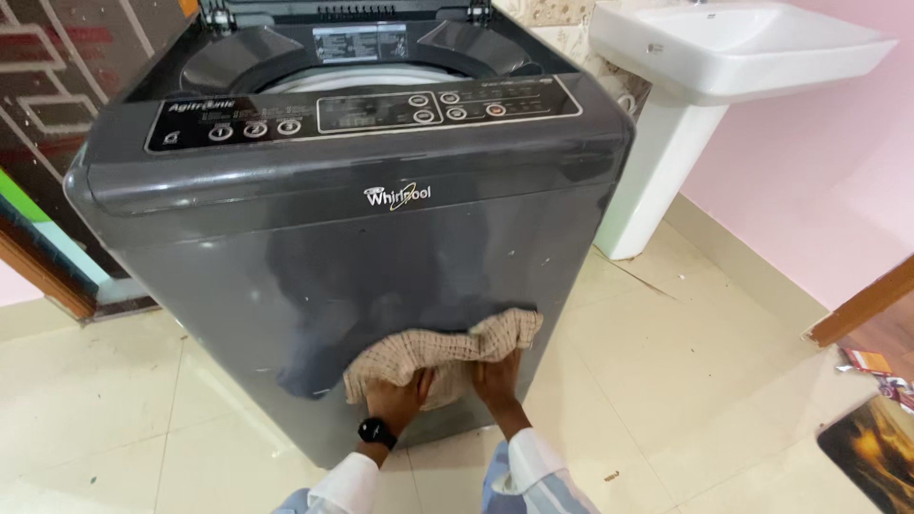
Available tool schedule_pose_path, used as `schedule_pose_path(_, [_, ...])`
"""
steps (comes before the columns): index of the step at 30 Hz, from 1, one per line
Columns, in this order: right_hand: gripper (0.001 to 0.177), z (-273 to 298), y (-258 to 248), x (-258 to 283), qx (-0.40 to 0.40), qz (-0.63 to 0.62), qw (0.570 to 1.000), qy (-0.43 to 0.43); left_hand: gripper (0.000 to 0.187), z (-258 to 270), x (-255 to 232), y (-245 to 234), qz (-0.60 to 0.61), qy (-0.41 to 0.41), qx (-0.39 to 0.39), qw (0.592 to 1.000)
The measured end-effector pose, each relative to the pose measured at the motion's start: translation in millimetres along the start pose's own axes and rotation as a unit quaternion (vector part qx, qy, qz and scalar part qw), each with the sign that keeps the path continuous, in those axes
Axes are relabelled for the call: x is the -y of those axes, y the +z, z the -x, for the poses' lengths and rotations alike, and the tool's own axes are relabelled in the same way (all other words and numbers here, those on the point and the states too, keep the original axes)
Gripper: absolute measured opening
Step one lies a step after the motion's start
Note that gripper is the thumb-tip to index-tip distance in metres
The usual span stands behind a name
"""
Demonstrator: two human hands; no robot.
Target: The person wipes the exterior and interior surfaces of a washing machine using a cloth.
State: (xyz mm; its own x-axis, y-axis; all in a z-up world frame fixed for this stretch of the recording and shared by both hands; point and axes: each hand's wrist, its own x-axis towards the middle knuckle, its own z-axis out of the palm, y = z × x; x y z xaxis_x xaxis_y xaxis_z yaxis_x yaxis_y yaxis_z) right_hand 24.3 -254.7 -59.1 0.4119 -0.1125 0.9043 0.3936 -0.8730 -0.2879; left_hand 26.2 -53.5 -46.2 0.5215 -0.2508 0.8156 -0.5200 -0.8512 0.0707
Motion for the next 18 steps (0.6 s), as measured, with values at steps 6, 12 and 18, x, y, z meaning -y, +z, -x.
schedule_pose_path(6, [0.061,-39.0,3.9,-51.3,-0.049,-0.001,0.998,0.041,0.037,-75.8,-23.4,-30.6,-0.041,0.085,-0.015,0.995])
schedule_pose_path(12, [0.055,-260.7,-81.8,-39.7,-0.098,0.009,0.989,0.110,0.050,-280.7,-101.1,-119.2,0.007,0.055,-0.164,0.985])
schedule_pose_path(18, [0.062,-208.4,-92.6,-19.0,-0.160,-0.104,0.976,0.107,0.052,-219.0,-100.9,-72.5,-0.013,0.051,-0.076,0.996])
